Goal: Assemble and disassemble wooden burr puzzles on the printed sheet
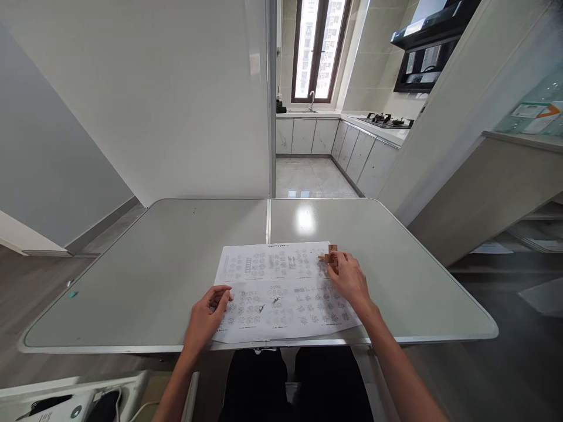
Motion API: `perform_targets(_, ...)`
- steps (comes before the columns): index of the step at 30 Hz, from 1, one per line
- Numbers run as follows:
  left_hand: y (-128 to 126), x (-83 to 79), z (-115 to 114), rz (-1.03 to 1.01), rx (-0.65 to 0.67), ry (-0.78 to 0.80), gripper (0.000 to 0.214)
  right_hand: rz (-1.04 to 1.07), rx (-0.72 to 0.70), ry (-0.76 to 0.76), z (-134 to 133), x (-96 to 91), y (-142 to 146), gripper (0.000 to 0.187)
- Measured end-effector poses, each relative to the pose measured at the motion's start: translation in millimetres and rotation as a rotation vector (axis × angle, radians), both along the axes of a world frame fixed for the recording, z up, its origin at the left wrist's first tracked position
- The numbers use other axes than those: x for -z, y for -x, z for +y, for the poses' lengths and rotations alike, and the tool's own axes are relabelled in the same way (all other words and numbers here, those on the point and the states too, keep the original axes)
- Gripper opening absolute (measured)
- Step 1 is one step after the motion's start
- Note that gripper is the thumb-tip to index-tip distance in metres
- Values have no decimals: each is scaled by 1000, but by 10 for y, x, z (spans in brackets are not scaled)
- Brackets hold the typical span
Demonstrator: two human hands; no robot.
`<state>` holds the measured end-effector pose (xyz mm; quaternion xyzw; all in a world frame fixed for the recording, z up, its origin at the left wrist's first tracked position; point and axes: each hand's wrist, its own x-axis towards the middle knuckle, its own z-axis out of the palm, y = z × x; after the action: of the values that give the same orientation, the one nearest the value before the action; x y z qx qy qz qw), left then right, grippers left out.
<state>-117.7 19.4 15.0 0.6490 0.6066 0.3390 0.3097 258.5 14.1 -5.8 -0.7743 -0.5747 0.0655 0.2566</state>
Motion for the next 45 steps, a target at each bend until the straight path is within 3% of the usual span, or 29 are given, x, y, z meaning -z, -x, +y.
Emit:
perform_targets(17,0,-19,-14,42,17,-9,41,12,-60,71,123,-113,34,24)
perform_targets(27,-3,13,-5,28,14,-9,40,142,-202,-69,53,-325,213,30)
perform_targets(29,-3,8,4,34,15,-10,40,228,-291,-107,-31,-407,309,29)
perform_targets(33,-34,-67,10,78,45,-8,37,687,-489,-180,-259,-598,532,25)
perform_targets(37,-220,-225,-121,12,65,14,37,1059,-582,-36,-512,-706,760,27)
perform_targets(41,-532,-357,-415,-270,242,108,41,1286,-582,25,-746,-627,960,31)
perform_targets(45,-753,-396,-667,-363,375,300,51,1380,-532,64,-906,-480,1093,35)
